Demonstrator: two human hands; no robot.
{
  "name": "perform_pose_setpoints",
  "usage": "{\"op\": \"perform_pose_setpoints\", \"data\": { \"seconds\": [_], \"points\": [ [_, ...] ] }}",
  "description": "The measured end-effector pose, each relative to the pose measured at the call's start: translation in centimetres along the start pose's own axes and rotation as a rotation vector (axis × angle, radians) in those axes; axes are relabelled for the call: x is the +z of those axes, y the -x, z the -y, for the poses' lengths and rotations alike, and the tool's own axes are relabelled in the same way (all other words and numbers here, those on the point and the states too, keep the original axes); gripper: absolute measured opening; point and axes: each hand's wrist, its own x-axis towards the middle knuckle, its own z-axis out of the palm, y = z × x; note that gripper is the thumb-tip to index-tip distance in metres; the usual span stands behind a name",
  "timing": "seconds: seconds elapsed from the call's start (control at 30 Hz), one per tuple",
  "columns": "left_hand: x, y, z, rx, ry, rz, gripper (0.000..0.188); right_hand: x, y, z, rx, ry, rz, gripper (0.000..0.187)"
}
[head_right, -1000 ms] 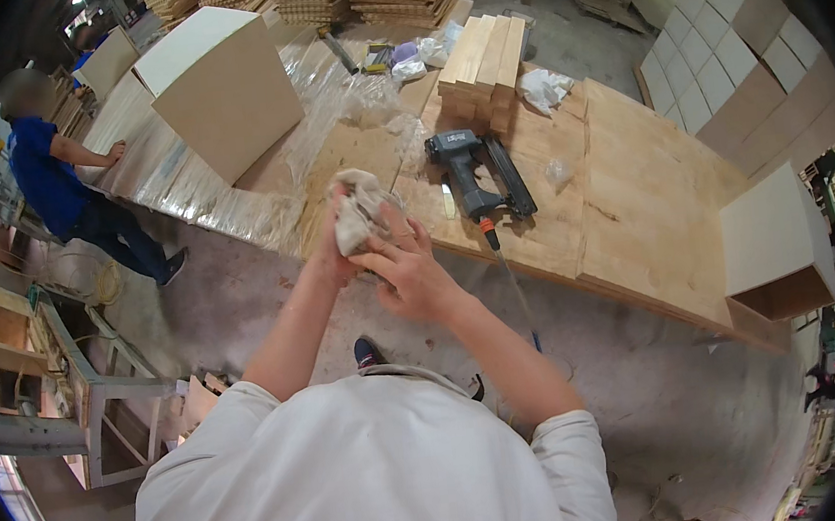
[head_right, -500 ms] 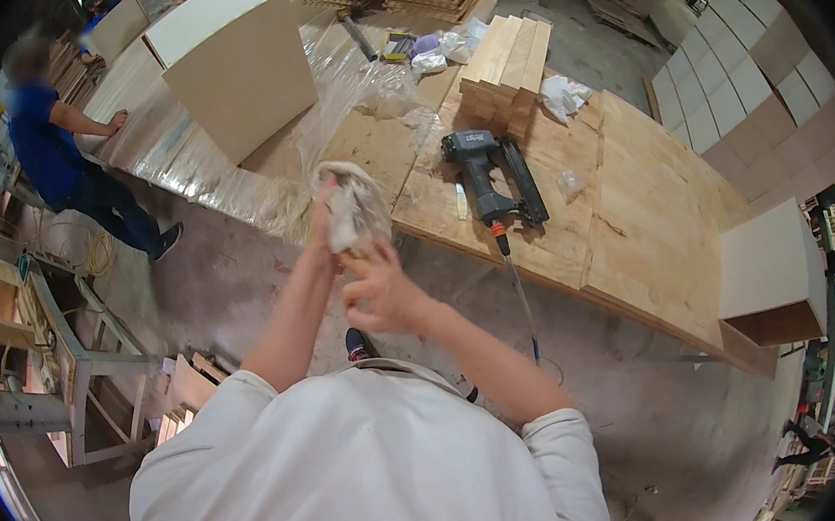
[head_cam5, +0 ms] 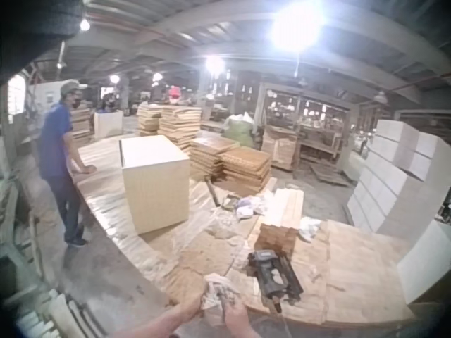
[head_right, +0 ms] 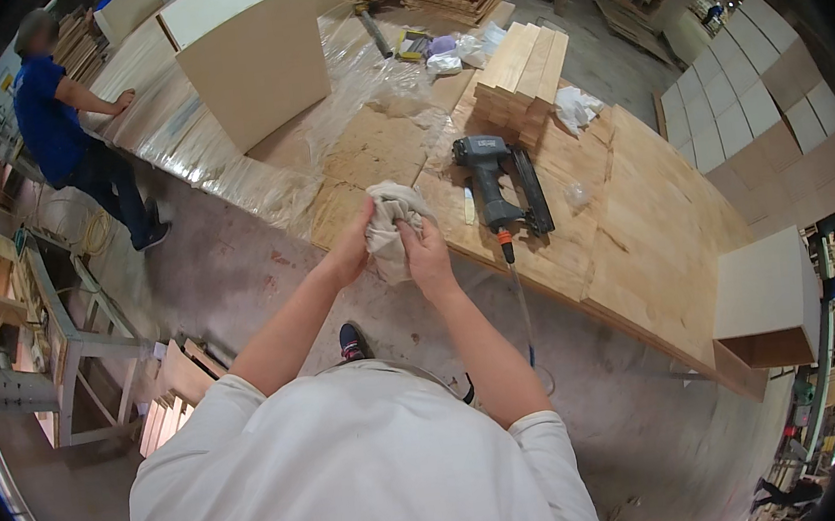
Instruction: The person wraps small white items in plastic bags and ties them with string. They handle the items one by one, placing them on a workbench, wrapping them, and then tying the bags shut. The person also moves wrapped items to a nearby shelf.
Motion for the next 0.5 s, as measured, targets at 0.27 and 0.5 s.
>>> {"op": "perform_pose_setpoints", "data": {
  "seconds": [0.27, 0.5],
  "points": [
    [-4.7, -0.3, -2.7, 0.044, 0.196, -0.23, 0.053, -5.5, -5.3, 2.3, -0.011, 0.436, -0.232, 0.03],
    [-3.8, -7.6, -4.8, 0.332, -0.911, -0.146, 0.046, -3.7, -12.6, 1.6, -0.373, 1.372, -0.253, 0.03]
  ]
}}
